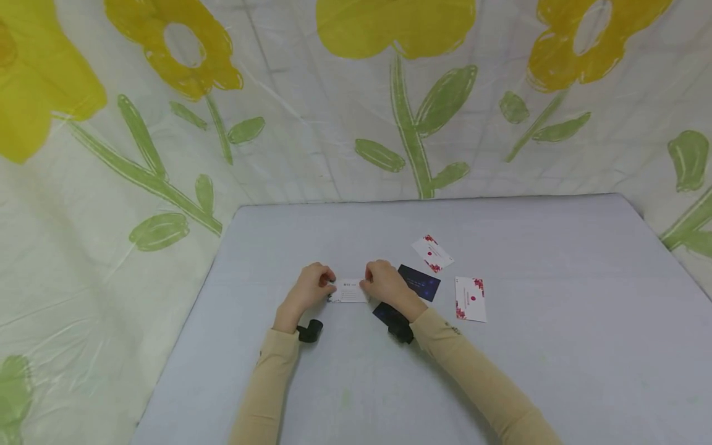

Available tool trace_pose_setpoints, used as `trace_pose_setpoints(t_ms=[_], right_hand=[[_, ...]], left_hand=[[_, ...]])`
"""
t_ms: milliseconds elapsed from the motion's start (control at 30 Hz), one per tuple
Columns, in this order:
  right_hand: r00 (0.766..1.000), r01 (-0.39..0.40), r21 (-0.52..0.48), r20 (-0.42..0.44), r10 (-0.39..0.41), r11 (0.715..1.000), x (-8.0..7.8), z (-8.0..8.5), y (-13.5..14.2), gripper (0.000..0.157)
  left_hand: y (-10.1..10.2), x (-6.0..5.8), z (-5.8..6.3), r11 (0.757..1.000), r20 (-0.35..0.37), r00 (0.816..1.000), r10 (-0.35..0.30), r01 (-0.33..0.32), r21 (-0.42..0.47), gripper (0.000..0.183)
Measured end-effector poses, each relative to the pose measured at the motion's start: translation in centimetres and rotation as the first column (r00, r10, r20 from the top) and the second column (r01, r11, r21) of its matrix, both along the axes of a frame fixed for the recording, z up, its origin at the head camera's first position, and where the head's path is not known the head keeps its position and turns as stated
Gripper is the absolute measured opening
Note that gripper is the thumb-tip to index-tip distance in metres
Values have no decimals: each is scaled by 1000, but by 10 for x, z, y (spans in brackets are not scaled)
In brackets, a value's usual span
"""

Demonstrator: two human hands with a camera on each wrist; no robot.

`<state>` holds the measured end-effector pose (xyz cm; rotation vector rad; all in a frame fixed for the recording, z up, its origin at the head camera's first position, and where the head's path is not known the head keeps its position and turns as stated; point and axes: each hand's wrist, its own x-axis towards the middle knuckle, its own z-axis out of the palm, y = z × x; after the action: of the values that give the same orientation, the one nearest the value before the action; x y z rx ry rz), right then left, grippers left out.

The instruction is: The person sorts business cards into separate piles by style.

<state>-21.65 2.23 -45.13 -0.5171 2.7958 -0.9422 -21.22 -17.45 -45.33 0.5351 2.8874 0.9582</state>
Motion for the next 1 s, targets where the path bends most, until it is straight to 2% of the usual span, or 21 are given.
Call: trace_pose_setpoints(t_ms=[200, 333, 467, 633, 800, 1000], right_hand=[[995, 37, -137, -91, -50, 990, -10, 21, 29, 14], [985, 49, -169, -158, -76, 984, -12, 34, 58, 14], [984, 64, -138, -154, -85, 988, -7, 39, 85, 15], [988, 111, -27, -109, -113, 994, 6, 32, 111, 17], [991, 130, 47, -47, -127, 990, 18, 16, 123, 26], [991, 130, 87, -50, -126, 988, 28, 6, 124, 38]], left_hand=[[7, 2, 7, 1000, -54, 999, -6, 6, 11, 13], [21, 0, 14, 998, -97, 995, -29, 35, 59, 15], [44, -5, 19, 990, -126, 987, -101, 112, 89, 19], [81, -11, 17, 973, -104, 971, -215, 222, 69, 25], [113, -17, 13, 953, -77, 952, -297, 291, -81, 32], [131, -22, 9, 903, -44, 933, -356, 331, -275, 44]])
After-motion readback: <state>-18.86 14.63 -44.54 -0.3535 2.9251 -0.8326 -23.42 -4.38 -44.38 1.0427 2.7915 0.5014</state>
